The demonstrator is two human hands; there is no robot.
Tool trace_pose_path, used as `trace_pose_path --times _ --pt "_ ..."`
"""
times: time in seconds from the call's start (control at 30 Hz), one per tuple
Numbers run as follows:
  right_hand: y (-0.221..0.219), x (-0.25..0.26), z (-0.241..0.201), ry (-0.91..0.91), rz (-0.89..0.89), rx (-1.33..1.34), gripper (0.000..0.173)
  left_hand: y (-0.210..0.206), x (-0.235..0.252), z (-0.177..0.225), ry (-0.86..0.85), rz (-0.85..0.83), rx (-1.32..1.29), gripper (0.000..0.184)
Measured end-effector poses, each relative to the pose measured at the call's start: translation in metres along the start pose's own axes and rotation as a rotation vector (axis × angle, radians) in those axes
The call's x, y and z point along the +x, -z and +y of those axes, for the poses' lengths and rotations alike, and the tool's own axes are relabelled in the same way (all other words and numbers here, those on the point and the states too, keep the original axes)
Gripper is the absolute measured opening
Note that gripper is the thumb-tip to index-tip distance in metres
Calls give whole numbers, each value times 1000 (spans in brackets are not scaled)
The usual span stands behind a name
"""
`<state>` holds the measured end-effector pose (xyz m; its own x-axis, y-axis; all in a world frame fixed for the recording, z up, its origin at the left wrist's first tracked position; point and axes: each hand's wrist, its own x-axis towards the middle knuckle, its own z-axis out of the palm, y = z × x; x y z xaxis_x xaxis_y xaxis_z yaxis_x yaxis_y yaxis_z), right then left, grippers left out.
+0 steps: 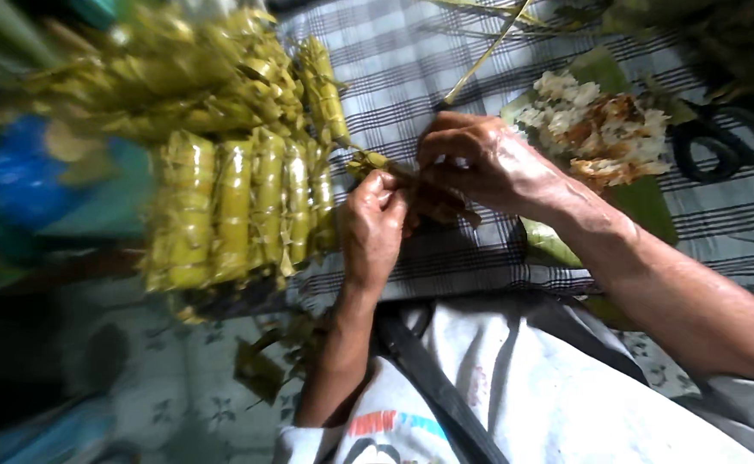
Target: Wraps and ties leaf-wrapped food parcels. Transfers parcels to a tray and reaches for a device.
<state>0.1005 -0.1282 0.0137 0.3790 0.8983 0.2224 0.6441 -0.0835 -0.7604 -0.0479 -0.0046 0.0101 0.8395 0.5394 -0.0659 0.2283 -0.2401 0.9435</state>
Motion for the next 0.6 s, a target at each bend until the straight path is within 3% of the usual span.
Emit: trace_pose_path --times 0.1,0.3,0.4,0.6 --pt "1 6 9 65 -7 -62 15 -1 -5 -1 -48 51 202 6" --pt "-3 -2 19 51 29 -67 17 2 -8 -19 -38 54 343 6" --pt "9 -13 11 68 -26 -41 17 8 -2 -22 -161 42 401 6" --pt "20 -41 -30 191 -128 -49 18 14 27 -12 -455 -146 403 3"
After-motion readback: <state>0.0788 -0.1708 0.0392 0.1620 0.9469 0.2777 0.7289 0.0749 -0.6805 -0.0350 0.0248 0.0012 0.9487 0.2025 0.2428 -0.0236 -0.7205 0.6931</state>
